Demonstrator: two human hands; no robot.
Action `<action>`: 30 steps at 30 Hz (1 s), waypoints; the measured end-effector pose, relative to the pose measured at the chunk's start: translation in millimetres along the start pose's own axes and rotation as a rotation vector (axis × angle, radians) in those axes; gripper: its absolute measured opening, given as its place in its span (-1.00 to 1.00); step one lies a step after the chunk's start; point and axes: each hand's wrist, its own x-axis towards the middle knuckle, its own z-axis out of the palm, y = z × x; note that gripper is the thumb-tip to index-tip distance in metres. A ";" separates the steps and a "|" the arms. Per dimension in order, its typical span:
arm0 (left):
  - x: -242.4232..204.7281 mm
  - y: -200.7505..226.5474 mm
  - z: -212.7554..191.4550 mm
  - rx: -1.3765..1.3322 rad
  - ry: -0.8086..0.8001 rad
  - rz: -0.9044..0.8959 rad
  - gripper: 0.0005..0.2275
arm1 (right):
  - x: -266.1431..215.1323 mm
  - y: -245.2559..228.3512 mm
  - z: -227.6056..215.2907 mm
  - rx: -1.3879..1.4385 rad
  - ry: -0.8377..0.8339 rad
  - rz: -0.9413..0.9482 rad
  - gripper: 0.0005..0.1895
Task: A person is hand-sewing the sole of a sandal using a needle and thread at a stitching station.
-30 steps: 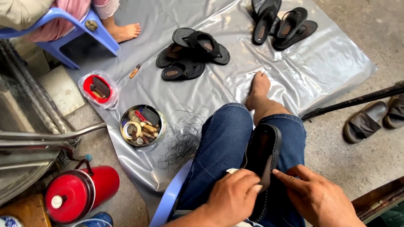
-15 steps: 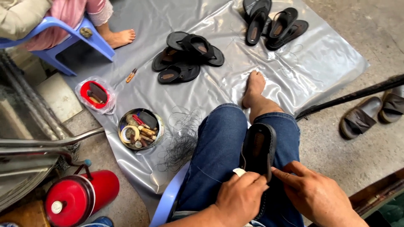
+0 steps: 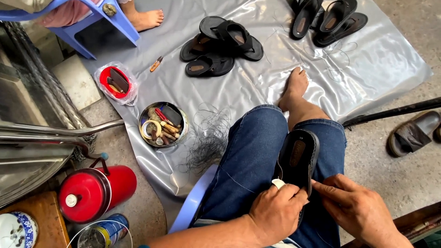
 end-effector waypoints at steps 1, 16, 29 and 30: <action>0.3 -0.6 -0.3 -0.010 -0.004 0.002 -0.80 | 1.3 -0.9 -0.3 0.009 0.022 -0.018 -0.66; 1.9 -11.0 -21.6 -0.158 0.062 0.069 -0.87 | 14.6 9.9 -7.5 0.175 -0.025 -0.247 -0.65; 1.4 -13.4 -15.5 -0.194 0.109 0.029 -0.92 | 22.6 8.4 -5.3 0.215 -0.040 -0.164 -0.75; 1.5 -13.7 -14.9 -0.192 0.110 0.027 -0.92 | 22.3 9.0 -4.9 0.217 -0.040 -0.166 -0.75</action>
